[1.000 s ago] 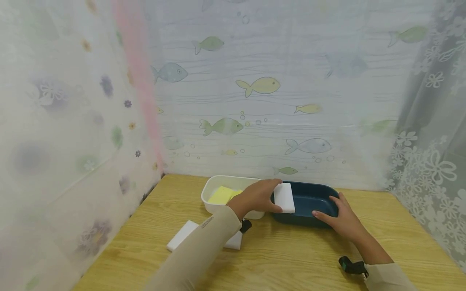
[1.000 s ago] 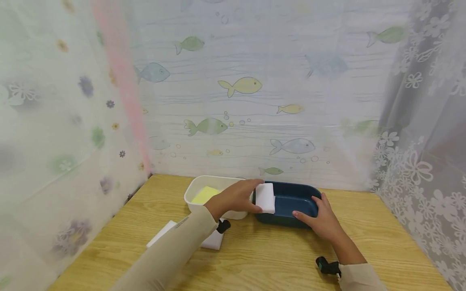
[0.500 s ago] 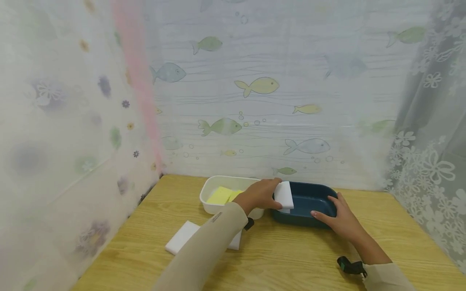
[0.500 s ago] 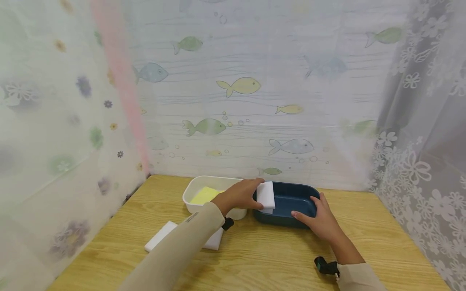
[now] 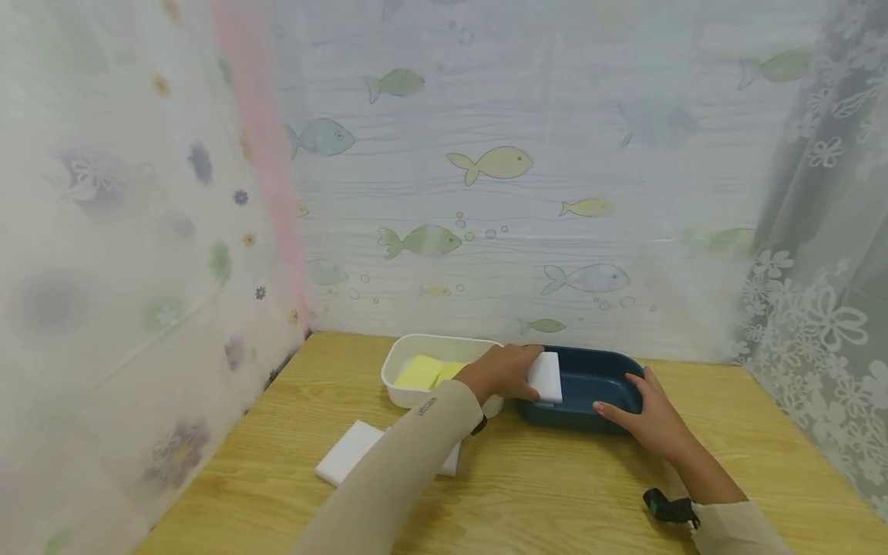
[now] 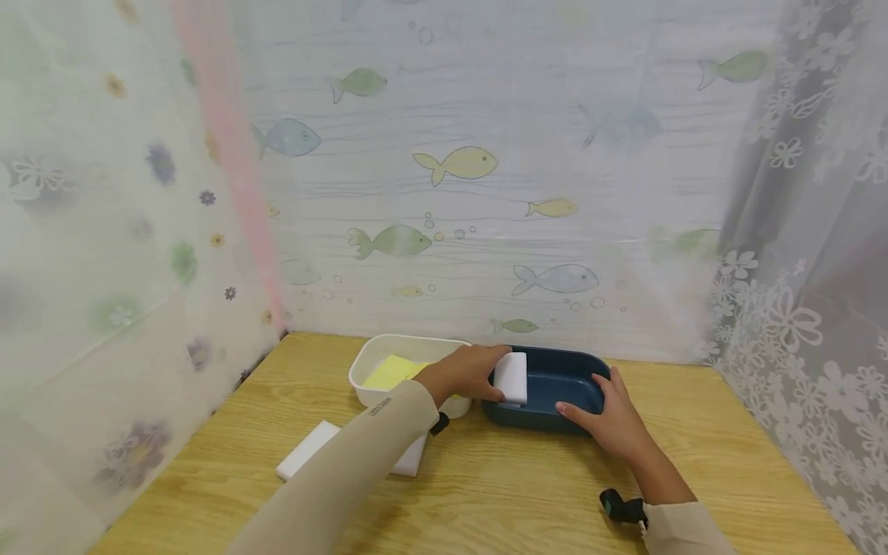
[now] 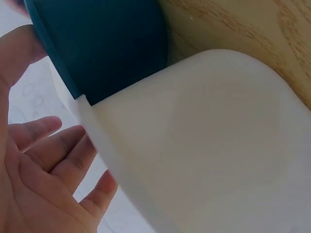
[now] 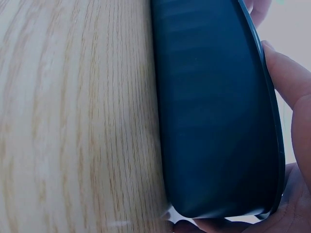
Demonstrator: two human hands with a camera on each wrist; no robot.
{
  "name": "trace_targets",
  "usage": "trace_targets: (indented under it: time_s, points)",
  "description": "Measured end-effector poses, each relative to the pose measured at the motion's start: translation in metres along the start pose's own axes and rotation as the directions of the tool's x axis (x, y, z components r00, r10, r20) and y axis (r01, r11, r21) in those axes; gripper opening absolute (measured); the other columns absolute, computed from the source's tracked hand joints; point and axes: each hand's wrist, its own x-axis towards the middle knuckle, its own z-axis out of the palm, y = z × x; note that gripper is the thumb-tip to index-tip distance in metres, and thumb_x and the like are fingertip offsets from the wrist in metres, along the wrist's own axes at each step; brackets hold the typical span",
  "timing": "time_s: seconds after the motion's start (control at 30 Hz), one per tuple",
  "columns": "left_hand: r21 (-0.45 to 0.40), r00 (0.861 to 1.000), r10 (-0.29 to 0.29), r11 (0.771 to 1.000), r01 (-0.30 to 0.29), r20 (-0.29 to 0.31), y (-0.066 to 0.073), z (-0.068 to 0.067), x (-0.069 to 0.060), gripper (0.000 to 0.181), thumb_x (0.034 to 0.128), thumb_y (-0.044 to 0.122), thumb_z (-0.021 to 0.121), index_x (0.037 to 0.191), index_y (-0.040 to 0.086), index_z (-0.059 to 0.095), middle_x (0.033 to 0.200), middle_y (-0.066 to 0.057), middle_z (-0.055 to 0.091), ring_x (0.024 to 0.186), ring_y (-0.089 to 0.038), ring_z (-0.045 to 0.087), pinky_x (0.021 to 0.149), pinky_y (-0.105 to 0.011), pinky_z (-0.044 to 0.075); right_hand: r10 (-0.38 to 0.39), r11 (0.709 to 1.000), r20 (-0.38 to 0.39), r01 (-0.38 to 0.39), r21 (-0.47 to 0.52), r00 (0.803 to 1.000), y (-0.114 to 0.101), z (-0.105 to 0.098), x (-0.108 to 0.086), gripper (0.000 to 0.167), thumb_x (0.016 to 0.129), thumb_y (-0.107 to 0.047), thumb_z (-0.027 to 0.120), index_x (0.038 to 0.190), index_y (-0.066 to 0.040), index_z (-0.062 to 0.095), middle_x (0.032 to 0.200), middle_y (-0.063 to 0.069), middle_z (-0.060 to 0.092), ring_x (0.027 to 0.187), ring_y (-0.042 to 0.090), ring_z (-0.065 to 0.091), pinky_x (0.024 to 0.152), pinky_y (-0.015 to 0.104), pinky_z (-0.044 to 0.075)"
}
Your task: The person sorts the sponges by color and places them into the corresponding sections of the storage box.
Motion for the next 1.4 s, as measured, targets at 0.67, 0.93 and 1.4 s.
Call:
trace_targets:
  time_s: [0.67,0.93,1.4]
  points:
    - [0.037,0.993,-0.088,0.996,0.085,0.084,0.007,0.004,0.006,0.101,0.0893,0.055,0.076,0.166,0.019,0.022,0.150,0.003,0.058,0.134,-0.017,0.058,0.114,-0.039,0.046,0.001,1.000,-0.004,-0.001,-0.004,1.000,0.001,0.000,-0.001,0.114,0.094,-0.063,0.067,0.163,0.006,0.008,0.166,0.032,-0.023,0.148,0.066,0.000,0.107,0.084,0.020]
    - [0.001,0.990,-0.103,0.995,0.103,0.094,0.006,0.007,0.006,0.105,0.0886,0.054,0.078,0.167,0.021,0.017,0.152,0.001,0.057,0.128,-0.016,0.062,0.108,-0.034,0.050,-0.006,1.000,0.001,0.006,0.005,1.000,0.000,0.000,-0.001,0.113,0.094,-0.061,0.067,0.163,0.006,0.008,0.166,0.033,-0.023,0.148,0.066,-0.001,0.107,0.084,0.020]
    - [-0.044,0.998,-0.052,0.998,0.054,0.038,0.001,0.002,-0.004,0.099,0.0916,0.056,0.074,0.166,0.016,0.022,0.163,-0.002,0.044,0.145,-0.018,0.049,0.118,-0.034,0.042,0.012,1.000,0.008,-0.012,-0.004,1.000,0.000,-0.002,-0.001,0.115,0.093,-0.063,0.067,0.163,0.005,0.007,0.166,0.032,-0.023,0.148,0.066,0.001,0.107,0.084,0.021]
